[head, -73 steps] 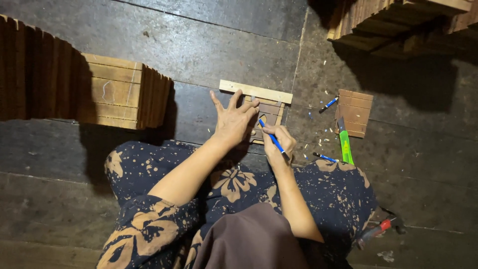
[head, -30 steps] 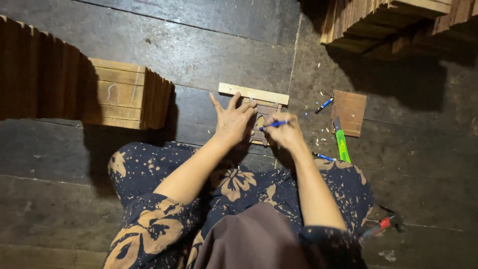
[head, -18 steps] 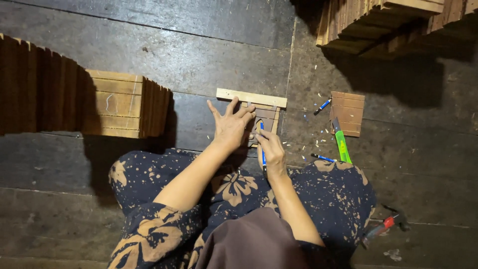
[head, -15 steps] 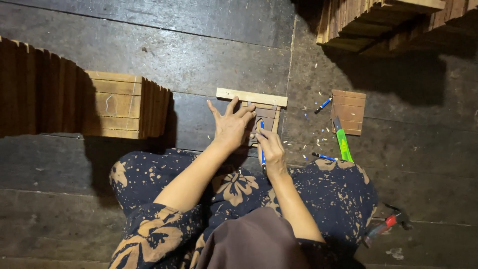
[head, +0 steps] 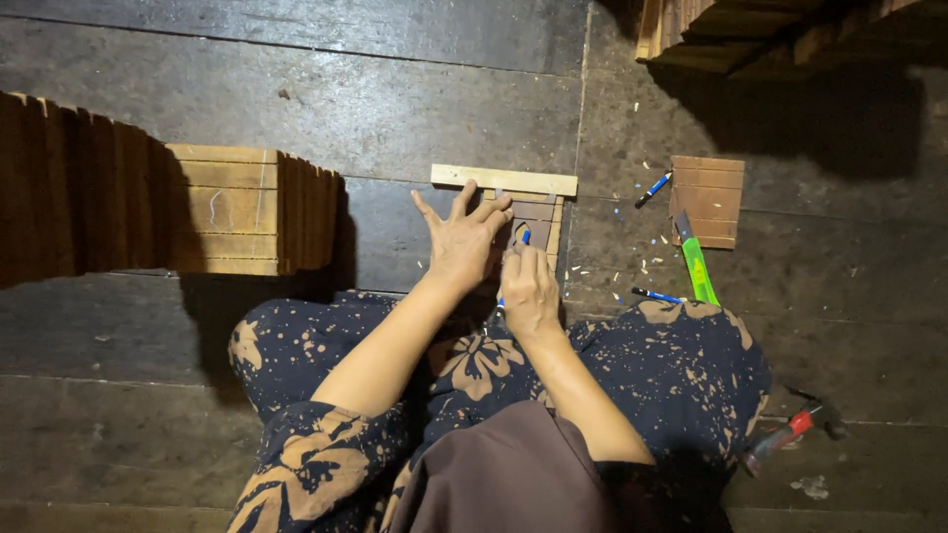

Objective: The person sits on the floor and uses a blue pen to trace a curved design onto small rectangular wooden pieces. They repeatedly pick up pieces from a stack, trace the pattern, and place them back. The person also uses a utility knife to sharpen the pen tip.

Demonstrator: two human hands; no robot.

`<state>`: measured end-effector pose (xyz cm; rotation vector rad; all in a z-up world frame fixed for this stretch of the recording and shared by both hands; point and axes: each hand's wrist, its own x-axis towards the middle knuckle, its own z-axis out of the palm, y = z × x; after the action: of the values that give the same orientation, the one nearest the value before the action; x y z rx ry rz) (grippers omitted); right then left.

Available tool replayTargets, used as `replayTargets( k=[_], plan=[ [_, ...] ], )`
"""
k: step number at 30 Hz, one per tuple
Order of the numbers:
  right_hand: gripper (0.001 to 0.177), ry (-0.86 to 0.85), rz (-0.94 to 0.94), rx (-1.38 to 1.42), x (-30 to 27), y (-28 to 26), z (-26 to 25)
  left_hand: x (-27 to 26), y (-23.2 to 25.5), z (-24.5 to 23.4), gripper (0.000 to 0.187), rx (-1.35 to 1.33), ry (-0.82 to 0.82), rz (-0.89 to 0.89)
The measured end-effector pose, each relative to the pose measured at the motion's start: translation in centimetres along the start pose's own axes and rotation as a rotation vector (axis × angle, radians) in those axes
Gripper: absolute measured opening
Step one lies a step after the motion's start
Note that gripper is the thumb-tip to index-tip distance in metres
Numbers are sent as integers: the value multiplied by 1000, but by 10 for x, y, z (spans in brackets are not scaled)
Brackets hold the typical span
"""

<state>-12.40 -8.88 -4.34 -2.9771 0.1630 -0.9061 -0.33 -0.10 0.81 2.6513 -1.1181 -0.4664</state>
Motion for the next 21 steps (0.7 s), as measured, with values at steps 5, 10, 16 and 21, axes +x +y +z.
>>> replayTargets(
  k=[5, 10, 16, 21],
  plan=[
    [16, 8, 19, -21, 13, -5, -4, 1, -2, 11, 32, 11, 39, 2],
    [21, 27, 29, -60, 20, -10, 3, 2, -4, 17, 26, 13, 60, -2],
    [19, -48, 49, -87, 17, -10, -4, 1, -2, 14, 26, 16, 56, -2],
    [20, -26, 69, -106, 23, -14, 7, -1, -3, 14, 20, 5, 68, -4]
  ],
)
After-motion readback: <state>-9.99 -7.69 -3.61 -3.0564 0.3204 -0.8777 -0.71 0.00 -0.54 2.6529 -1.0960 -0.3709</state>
